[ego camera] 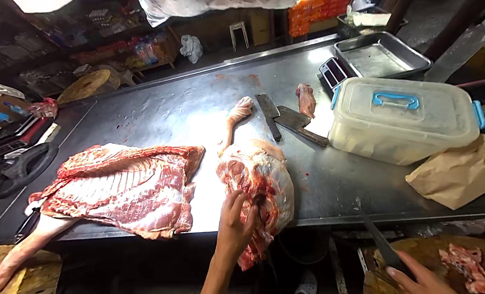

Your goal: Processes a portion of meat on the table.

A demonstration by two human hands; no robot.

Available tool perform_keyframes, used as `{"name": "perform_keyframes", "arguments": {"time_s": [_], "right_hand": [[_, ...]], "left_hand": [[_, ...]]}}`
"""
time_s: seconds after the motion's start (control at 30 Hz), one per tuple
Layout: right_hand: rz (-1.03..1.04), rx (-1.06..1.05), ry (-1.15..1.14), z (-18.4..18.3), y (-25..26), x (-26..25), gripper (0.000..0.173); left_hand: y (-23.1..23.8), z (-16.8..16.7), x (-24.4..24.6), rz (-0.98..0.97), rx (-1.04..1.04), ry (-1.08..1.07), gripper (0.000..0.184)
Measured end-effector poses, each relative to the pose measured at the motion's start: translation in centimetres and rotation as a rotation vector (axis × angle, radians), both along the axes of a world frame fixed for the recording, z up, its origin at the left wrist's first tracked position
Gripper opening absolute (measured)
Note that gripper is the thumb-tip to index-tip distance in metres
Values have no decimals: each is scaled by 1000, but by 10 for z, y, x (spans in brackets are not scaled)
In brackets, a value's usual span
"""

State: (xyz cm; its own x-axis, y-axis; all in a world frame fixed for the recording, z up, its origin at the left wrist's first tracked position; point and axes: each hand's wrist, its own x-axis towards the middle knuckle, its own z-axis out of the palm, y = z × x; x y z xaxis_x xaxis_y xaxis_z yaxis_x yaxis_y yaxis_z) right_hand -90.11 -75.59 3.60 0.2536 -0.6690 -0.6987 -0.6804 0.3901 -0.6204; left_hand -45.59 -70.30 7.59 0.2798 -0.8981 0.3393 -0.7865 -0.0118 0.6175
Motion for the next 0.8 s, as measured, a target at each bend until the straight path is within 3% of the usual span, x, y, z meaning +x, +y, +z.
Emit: {"name": "perform_keyframes", "arguments": {"time_s": [0.13, 0.27, 0.33, 0.5, 0.63, 0.8], "right_hand": [[168, -130, 101, 28, -56, 120, 56], [268, -220, 214, 58, -105, 228, 54], [309, -294, 276, 73, -126, 273, 55], [604, -455, 416, 89, -155, 350, 51], [816, -559, 450, 73, -169, 349, 46], [743, -480, 633, 60, -217, 327, 43]], "left_hand": [[-117, -2, 45, -125, -116, -115, 27], [-198, -25, 86, -280, 341, -257, 55], [-200, -41, 90, -309, 332, -315, 47], [-150, -62, 77, -165, -122, -274, 20], [-134, -68, 74, -127, -202, -228, 15], [-139, -65, 64, -160, -126, -229, 14]]}}
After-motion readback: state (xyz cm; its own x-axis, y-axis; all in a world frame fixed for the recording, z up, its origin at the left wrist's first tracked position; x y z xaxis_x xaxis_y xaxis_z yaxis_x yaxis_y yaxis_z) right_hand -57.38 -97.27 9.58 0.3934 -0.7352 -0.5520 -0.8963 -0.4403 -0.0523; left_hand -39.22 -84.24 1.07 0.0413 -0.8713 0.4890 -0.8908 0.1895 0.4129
